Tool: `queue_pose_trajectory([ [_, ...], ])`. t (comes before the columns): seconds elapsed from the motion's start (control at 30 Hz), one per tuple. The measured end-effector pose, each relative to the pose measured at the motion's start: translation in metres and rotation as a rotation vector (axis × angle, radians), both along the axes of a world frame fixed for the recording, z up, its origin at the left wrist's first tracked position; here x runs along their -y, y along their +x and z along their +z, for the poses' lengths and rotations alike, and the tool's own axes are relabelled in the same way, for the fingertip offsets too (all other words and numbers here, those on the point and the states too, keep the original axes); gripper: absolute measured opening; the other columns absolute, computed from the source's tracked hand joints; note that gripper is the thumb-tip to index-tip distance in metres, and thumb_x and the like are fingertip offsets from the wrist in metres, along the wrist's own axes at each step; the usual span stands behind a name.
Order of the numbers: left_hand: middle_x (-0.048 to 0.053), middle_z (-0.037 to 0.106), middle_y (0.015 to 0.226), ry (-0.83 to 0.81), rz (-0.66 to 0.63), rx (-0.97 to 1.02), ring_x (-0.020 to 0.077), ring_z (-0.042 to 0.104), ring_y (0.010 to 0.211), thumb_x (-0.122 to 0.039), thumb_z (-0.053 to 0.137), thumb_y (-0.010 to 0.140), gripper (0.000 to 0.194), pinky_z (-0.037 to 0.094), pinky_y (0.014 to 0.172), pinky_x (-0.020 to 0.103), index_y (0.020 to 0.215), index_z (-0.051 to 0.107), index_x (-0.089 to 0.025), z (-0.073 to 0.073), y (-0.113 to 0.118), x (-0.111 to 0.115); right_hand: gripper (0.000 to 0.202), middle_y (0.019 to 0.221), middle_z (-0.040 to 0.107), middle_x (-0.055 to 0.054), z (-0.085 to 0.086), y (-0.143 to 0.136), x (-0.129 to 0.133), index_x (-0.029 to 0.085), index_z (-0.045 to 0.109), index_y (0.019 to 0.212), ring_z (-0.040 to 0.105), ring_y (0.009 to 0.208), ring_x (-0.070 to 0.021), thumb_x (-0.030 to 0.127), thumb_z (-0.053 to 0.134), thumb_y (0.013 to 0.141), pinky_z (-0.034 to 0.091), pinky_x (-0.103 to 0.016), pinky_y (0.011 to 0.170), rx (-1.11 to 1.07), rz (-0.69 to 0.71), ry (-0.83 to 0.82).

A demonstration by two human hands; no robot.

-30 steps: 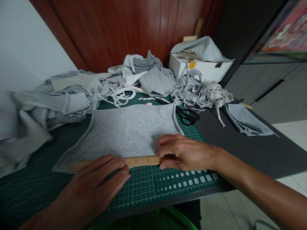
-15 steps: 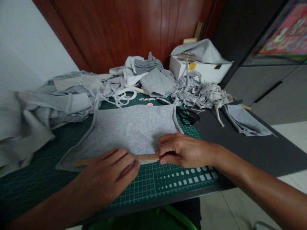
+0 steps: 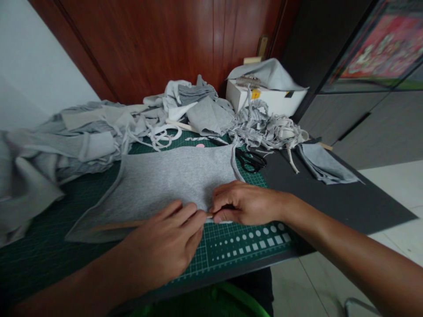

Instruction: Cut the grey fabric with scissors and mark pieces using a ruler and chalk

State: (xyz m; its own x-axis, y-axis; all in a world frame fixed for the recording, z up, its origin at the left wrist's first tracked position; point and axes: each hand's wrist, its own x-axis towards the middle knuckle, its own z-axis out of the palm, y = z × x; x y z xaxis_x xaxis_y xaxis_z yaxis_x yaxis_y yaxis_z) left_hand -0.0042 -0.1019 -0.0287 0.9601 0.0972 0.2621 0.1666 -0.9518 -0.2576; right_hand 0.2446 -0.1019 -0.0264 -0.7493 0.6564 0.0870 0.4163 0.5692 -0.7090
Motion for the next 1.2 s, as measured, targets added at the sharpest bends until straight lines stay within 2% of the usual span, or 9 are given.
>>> queue_pose_trajectory([
  [0.3, 0.006, 0.062, 0.082, 0.055, 0.183, -0.037, 0.0261, 0.061, 0.078, -0.004, 0.067, 0.079, 0.011, 0.052, 0.064, 0.04, 0.077, 0.067, -0.015, 0.0, 0.007, 0.008, 0.017, 0.089, 0.069, -0.005, -0.003, 0.002, -0.005, 0.015, 0.073, 0.093, 0.066, 0.084, -0.0177, 0.024, 0.063, 0.103, 0.05, -0.031, 0.078, -0.018, 0.005, -0.012],
  [0.53, 0.003, 0.059, 0.08, -0.031, 0.283, 0.075, 0.0244, 0.059, 0.073, 0.001, 0.061, 0.079, 0.019, 0.051, 0.06, 0.038, 0.082, 0.059, -0.018, -0.012, 0.008, 0.012, 0.017, 0.088, 0.068, -0.005, -0.004, 0.003, -0.004, 0.015, 0.073, 0.091, 0.065, 0.082, -0.0168, 0.024, 0.064, 0.103, 0.05, -0.03, 0.077, -0.038, 0.001, -0.011],
  [0.67, 0.003, 0.06, 0.081, -0.042, 0.272, 0.075, 0.0244, 0.059, 0.074, -0.001, 0.065, 0.079, 0.019, 0.051, 0.06, 0.038, 0.082, 0.058, -0.019, -0.015, 0.006, 0.012, 0.018, 0.091, 0.07, -0.006, -0.005, 0.003, -0.005, 0.014, 0.075, 0.095, 0.066, 0.084, -0.0176, 0.025, 0.064, 0.104, 0.05, -0.031, 0.079, -0.023, -0.003, -0.009],
  [0.83, 0.002, 0.061, 0.082, -0.129, 0.316, 0.07, 0.0235, 0.06, 0.076, -0.016, 0.078, 0.084, 0.02, 0.05, 0.061, 0.037, 0.08, 0.059, -0.02, -0.014, 0.007, 0.011, 0.018, 0.092, 0.07, -0.007, -0.006, 0.003, -0.005, 0.013, 0.076, 0.098, 0.066, 0.085, -0.018, 0.024, 0.064, 0.104, 0.05, -0.031, 0.08, -0.019, -0.007, -0.009],
  [1.03, 0.002, 0.06, 0.079, -0.08, 0.317, 0.042, 0.0219, 0.06, 0.07, 0.0, 0.069, 0.079, 0.022, 0.05, 0.057, 0.035, 0.077, 0.059, -0.019, -0.01, 0.013, 0.008, 0.017, 0.092, 0.071, -0.007, -0.005, 0.003, -0.003, 0.013, 0.075, 0.096, 0.067, 0.086, -0.018, 0.022, 0.063, 0.104, 0.051, -0.031, 0.08, -0.021, -0.009, -0.017],
  [1.2, 0.003, 0.059, 0.078, 0.042, 0.257, 0.066, 0.0243, 0.06, 0.071, 0.0, 0.06, 0.079, 0.02, 0.051, 0.055, 0.037, 0.081, 0.056, -0.02, -0.009, 0.013, 0.007, 0.016, 0.094, 0.071, -0.007, -0.006, 0.003, -0.003, 0.013, 0.075, 0.097, 0.068, 0.088, -0.0175, 0.021, 0.064, 0.104, 0.052, -0.031, 0.081, -0.018, -0.014, -0.005],
])
